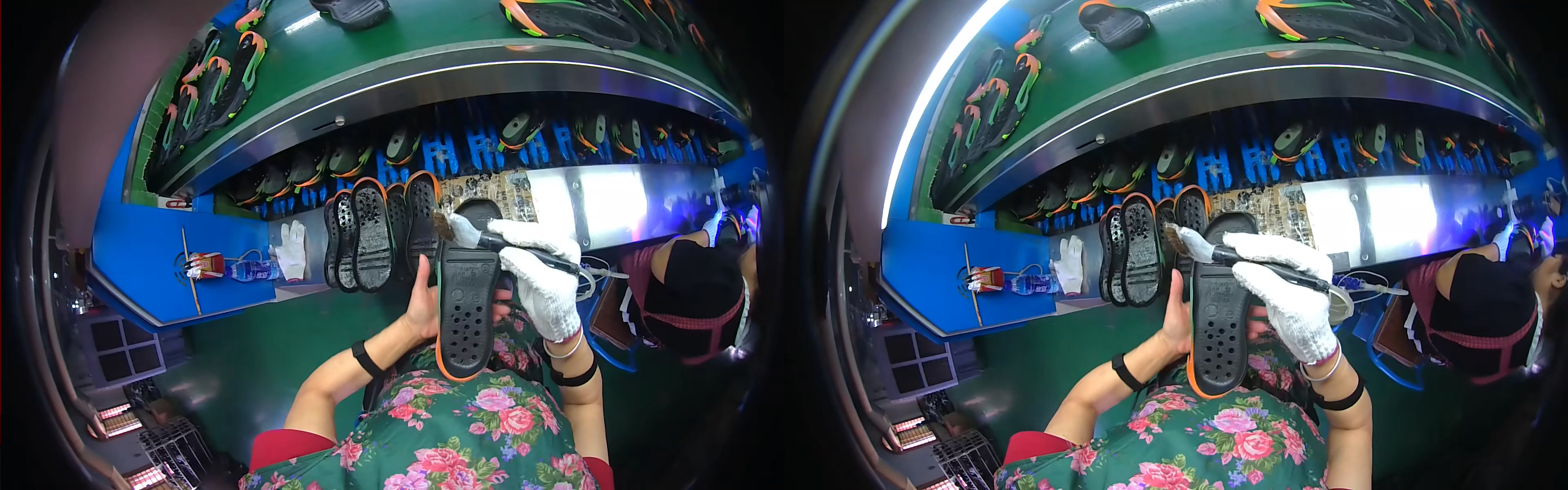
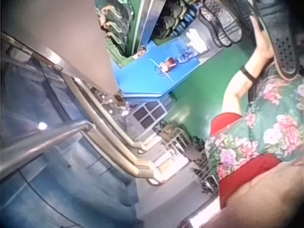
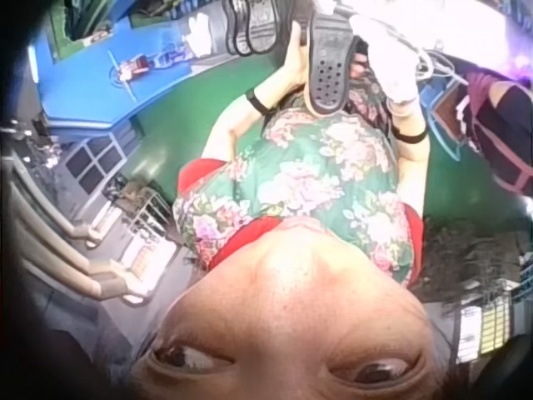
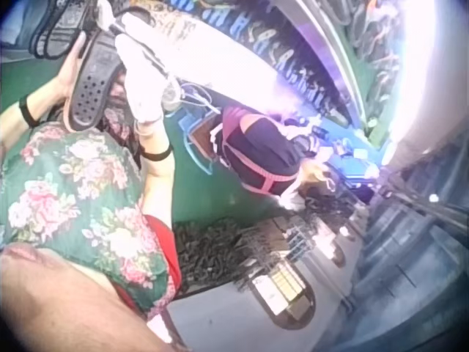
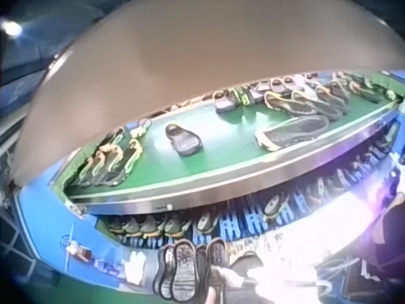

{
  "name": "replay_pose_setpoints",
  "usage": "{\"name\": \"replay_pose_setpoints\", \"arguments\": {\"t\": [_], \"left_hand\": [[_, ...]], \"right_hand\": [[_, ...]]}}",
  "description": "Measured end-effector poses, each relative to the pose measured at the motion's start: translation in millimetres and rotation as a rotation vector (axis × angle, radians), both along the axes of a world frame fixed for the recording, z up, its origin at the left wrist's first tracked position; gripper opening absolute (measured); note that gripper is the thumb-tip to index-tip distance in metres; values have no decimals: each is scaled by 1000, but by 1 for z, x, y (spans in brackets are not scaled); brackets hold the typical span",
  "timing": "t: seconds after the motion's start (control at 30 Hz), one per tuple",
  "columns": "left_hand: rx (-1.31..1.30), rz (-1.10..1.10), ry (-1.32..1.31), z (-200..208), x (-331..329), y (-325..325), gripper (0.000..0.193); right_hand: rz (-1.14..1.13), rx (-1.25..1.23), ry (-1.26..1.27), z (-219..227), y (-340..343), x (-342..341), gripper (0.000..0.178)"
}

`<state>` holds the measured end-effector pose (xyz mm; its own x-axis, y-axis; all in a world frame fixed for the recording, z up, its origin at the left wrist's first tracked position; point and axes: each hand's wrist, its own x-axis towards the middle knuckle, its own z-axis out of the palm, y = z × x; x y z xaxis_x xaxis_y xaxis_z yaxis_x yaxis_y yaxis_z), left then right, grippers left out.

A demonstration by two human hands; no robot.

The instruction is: Applying a liquid substance to shoe soles using a brush.

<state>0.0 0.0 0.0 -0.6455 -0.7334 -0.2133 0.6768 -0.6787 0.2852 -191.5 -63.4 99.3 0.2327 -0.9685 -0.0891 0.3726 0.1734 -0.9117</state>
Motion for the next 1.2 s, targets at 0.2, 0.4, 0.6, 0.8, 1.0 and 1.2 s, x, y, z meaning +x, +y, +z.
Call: {"name": "replay_pose_setpoints", "arguments": {"t": [0.2, 0.4, 0.6, 0.8, 1.0, 1.2], "left_hand": [[135, 170, 43, 18, -9, -11, 121], [261, 408, 244, 45, -21, -24, 105], [89, 454, 368, 40, -37, -23, 106], [56, 421, 93, 29, -47, -29, 117], [-72, 377, 292, 15, -35, -35, 111], [-38, 358, -270, 26, -29, -45, 113]], "right_hand": [[0, -134, 189, 11, -10, 1, 26], [-157, -775, 505, 12, -24, 4, 25], [-197, -1057, 723, 23, -37, -2, 32], [-35, -1025, 773, 18, -19, 5, 35], [-292, -886, 601, 20, -36, 0, 22], [-71, -1019, 646, 17, -26, 7, 26]]}}
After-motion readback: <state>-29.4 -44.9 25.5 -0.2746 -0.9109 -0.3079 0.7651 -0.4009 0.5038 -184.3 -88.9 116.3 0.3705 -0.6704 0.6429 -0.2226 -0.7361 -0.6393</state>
